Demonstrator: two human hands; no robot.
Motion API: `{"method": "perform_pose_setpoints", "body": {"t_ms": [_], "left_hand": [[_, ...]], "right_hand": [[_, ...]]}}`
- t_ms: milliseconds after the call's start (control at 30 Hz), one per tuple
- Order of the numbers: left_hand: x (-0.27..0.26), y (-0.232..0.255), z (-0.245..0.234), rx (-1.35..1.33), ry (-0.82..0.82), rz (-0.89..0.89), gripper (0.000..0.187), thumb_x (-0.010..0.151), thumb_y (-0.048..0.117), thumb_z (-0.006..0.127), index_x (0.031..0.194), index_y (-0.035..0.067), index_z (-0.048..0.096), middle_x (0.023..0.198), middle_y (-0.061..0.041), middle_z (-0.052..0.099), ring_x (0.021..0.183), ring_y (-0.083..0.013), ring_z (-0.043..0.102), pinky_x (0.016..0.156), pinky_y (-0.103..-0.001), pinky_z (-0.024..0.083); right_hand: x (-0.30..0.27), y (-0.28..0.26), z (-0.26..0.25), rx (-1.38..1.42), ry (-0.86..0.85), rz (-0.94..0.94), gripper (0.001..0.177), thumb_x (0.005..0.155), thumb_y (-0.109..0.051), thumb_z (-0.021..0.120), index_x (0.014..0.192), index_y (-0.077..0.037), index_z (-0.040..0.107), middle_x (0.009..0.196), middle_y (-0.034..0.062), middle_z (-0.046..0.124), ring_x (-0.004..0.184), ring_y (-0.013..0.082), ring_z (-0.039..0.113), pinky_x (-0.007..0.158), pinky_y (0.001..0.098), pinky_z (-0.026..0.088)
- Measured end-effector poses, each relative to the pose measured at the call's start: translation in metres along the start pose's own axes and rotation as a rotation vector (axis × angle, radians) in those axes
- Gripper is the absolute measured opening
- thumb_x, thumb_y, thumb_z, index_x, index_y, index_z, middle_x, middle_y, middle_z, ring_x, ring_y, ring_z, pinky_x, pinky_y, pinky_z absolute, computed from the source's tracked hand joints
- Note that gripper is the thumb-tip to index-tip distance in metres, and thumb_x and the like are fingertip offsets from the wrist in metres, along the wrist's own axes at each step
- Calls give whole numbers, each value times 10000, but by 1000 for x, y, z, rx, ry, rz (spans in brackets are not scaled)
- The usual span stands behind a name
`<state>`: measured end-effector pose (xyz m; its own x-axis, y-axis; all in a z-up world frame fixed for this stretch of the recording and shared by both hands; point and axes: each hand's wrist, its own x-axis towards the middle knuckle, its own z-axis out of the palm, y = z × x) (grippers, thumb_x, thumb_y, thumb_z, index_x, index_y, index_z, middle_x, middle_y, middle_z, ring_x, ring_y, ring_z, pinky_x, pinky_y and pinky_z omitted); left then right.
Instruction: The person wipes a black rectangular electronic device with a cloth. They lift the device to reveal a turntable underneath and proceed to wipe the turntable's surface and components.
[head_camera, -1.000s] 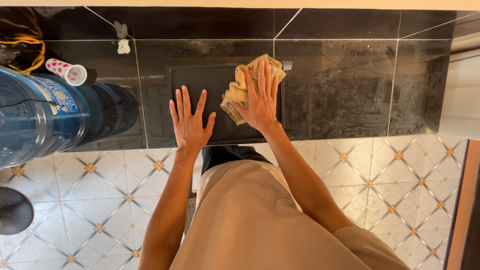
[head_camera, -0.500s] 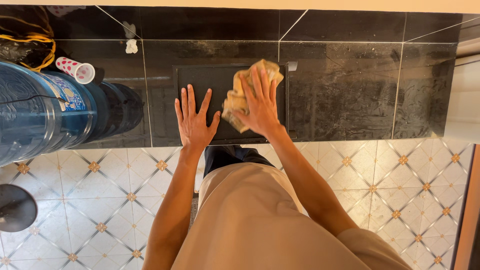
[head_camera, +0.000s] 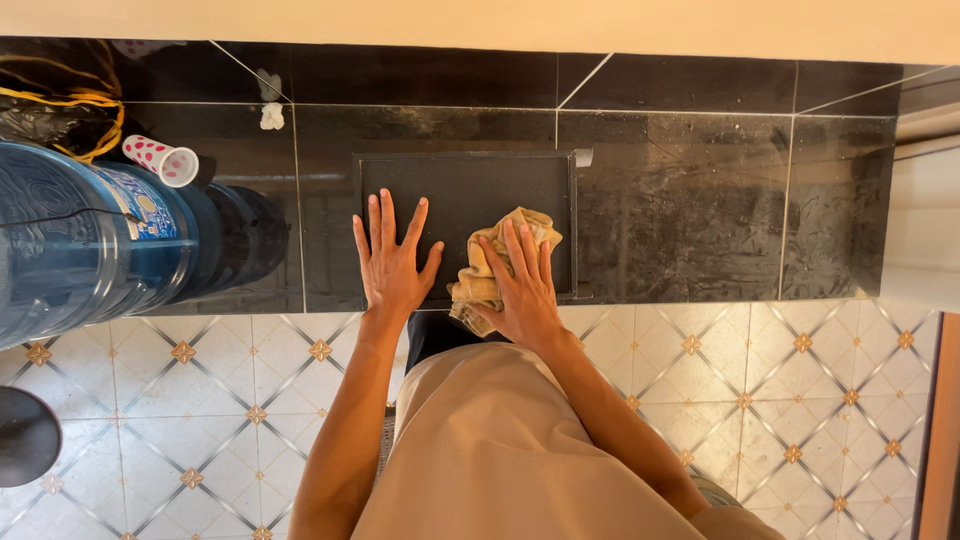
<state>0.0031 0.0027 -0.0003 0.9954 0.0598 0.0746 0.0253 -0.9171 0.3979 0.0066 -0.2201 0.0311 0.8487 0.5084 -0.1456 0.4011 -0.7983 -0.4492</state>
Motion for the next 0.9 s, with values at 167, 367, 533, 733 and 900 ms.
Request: {"method": "perform_pose_setpoints", "body": {"t_ms": [167, 367, 533, 733, 900], "left_hand": [[-1, 1, 0, -27, -4, -14, 659, 984, 404, 651, 1579, 208, 447, 1671, -288, 187, 1555, -441, 182, 1249, -618, 113], [1, 2, -3, -7, -9, -22, 648, 976, 434, 630, 1567, 231, 459, 1666, -263, 215, 1551, -420, 185, 1247, -597, 123], [8, -2, -3, 29, -7, -37, 629, 990, 493, 582, 1566, 273, 460, 1673, -222, 223, 1557, -387, 191, 1253, -589, 122], [7, 0, -3, 51, 1, -64, 548, 1038, 435, 534, 1560, 282, 469, 1671, -207, 253, 1558, -372, 199, 1256, -584, 125], [5, -1, -4, 14, 50, -47, 490, 1068, 260, 512, 1557, 284, 496, 1681, -195, 281, 1573, -361, 227, 1274, -576, 149]], "right_hand": [[42, 9, 11, -80, 82, 27, 1094, 751, -472, 859, 1620, -151, 277, 1674, 233, 67, 1558, 448, 50, 1236, 662, 86], [98, 21, 20, -76, 208, 9, 1051, 799, -461, 849, 1625, -145, 282, 1681, 253, 77, 1556, 457, 50, 1229, 678, 77], [133, 25, 14, -127, 190, -11, 996, 855, -502, 815, 1626, -147, 293, 1685, 196, 103, 1577, 414, 59, 1234, 694, 82], [124, 18, 6, -132, 96, -7, 1051, 814, -530, 788, 1634, -155, 248, 1691, 202, 97, 1568, 409, 35, 1229, 683, 63], [86, 7, 5, -110, 16, -43, 1073, 820, -622, 742, 1634, -149, 228, 1681, 211, 56, 1556, 419, 24, 1224, 671, 47]]}}
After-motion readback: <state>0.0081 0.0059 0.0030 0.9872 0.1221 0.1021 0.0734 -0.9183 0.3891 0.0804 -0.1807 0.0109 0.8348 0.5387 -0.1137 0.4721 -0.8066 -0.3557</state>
